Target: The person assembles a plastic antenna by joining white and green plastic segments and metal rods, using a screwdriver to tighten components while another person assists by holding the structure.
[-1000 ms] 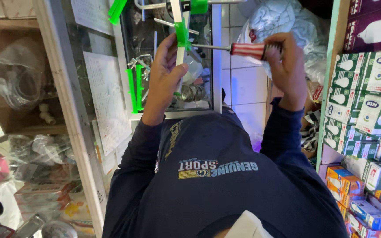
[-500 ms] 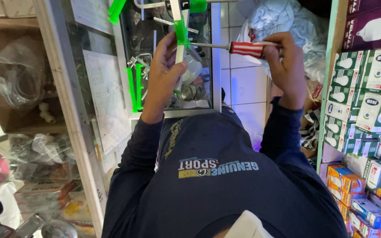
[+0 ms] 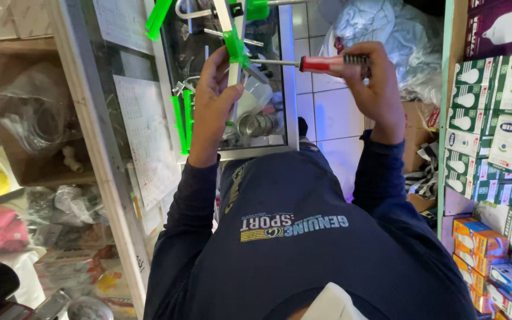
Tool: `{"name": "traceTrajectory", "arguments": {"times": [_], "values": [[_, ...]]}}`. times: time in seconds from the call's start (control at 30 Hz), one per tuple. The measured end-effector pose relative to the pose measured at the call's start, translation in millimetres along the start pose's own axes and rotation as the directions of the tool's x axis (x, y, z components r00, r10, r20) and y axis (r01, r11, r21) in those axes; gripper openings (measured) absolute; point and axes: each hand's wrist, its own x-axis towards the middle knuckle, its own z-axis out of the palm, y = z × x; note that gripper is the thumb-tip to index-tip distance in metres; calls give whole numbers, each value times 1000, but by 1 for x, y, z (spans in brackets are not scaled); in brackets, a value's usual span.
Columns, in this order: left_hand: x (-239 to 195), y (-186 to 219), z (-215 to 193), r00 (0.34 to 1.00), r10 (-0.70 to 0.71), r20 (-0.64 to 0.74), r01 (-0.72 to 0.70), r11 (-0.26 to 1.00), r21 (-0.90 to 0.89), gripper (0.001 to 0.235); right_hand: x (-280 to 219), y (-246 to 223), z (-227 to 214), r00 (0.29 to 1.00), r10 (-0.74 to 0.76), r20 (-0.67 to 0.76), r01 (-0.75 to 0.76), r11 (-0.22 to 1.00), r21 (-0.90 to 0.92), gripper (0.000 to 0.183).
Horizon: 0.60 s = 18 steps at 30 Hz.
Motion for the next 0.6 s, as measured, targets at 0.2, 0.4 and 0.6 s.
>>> {"name": "traceTrajectory", "arguments": {"times": [0.2,0.4,0.6], "values": [[0,5,3,1000,25,6,-26,999,44,69,-5,21,-8,954,-288,86,277,954,117,31],[0,6,10,997,-25,-75,30,997,64,69,0,12,-14,941,-325,98,310,940,142,38],[7,6,25,998,16,-54,-11,996,91,70,0,43,-24,983,-126,135,107,984,140,22]]}}
